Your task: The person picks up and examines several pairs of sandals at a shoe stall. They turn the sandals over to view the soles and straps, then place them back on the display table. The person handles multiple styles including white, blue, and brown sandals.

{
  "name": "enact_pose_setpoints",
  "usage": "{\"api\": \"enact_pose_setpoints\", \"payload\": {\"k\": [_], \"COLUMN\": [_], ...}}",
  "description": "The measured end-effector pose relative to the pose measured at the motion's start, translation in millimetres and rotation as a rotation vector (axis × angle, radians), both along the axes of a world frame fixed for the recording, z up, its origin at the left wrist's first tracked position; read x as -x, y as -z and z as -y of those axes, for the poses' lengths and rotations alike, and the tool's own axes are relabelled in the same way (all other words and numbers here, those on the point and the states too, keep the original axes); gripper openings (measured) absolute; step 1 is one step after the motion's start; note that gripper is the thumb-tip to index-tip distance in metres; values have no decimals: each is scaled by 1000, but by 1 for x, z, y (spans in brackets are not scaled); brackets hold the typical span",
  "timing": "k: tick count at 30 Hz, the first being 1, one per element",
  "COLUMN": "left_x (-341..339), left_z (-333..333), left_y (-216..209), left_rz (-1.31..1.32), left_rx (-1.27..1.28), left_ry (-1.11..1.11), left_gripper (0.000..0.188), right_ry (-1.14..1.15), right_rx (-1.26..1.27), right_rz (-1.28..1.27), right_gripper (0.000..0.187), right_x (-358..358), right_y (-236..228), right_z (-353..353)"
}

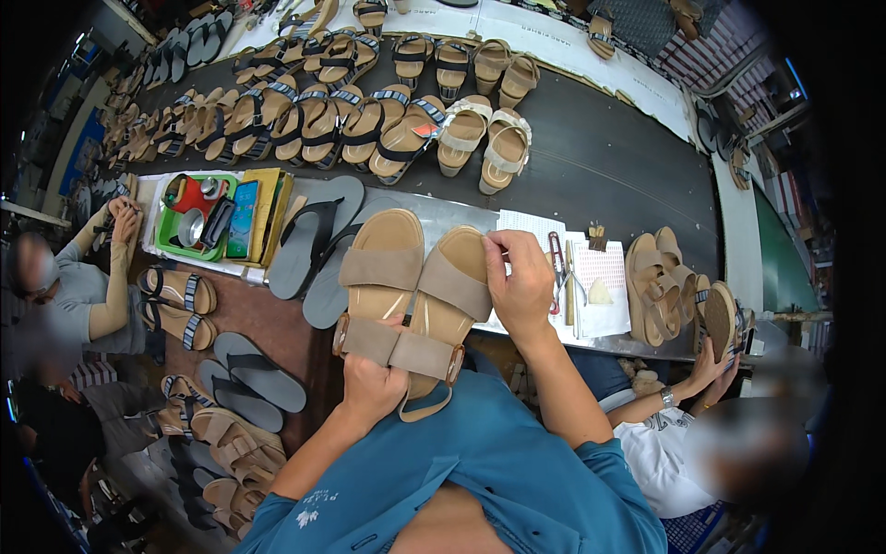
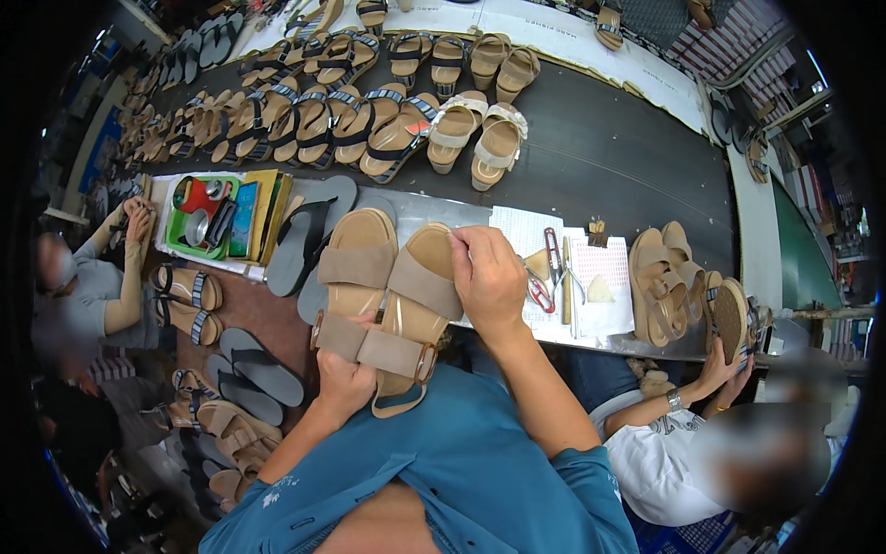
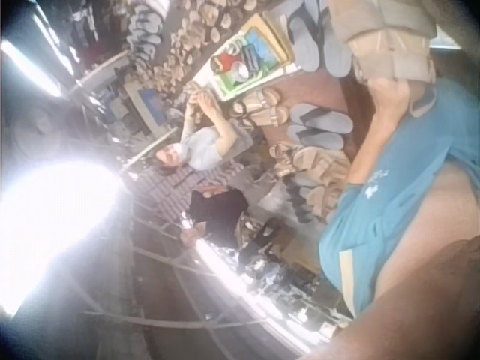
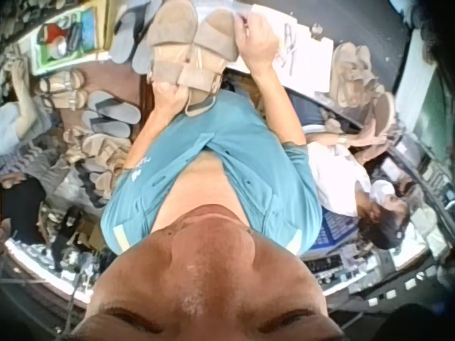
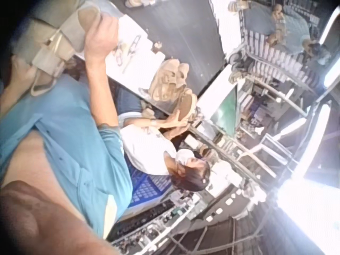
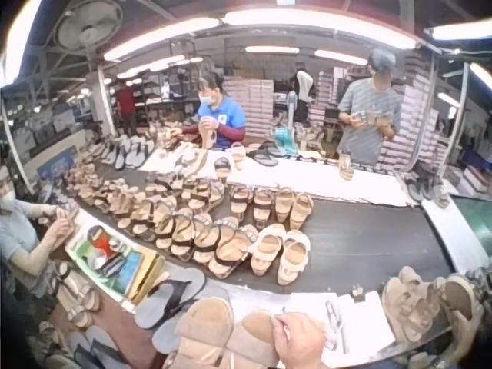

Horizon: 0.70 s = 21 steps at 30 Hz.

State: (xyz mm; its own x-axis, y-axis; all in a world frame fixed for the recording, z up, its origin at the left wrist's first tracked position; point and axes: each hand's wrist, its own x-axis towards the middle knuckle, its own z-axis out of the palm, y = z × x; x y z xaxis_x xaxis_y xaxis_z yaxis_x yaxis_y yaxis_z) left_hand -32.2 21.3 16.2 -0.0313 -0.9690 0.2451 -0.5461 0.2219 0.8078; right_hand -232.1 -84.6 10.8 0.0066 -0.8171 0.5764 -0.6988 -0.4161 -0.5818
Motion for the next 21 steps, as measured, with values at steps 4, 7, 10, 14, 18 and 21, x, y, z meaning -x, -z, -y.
{"api": "enact_pose_setpoints", "payload": {"k": [4, 7, 10, 14, 18, 21], "left_x": [2, 4, 2, 4, 4, 6], "left_z": [-5, -9, -7, -7, -6, -6], "left_y": [3, 6, 7, 9, 6, 3], "left_rz": [2, 4, 4, -29, -34, -36], "left_rx": [24, 21, 37, 57, 59, 58], "left_ry": [-14, -19, -10, -34, -18, -10], "left_gripper": [21, 20, 20, 20, 18, 17], "right_ry": [-96, -158, -204, -128, -130, -111], "right_rx": [-31, 59, 52, -235, -210, -250], "right_rz": [-201, -349, -269, 125, 182, 253], "right_gripper": [10, 11, 11, 9, 10, 17], "right_x": [6, 12, 25, 26, 15, 5], "right_y": [-18, -19, -8, -12, -13, -22], "right_z": [-2, -4, -4, -14, -16, -11]}}
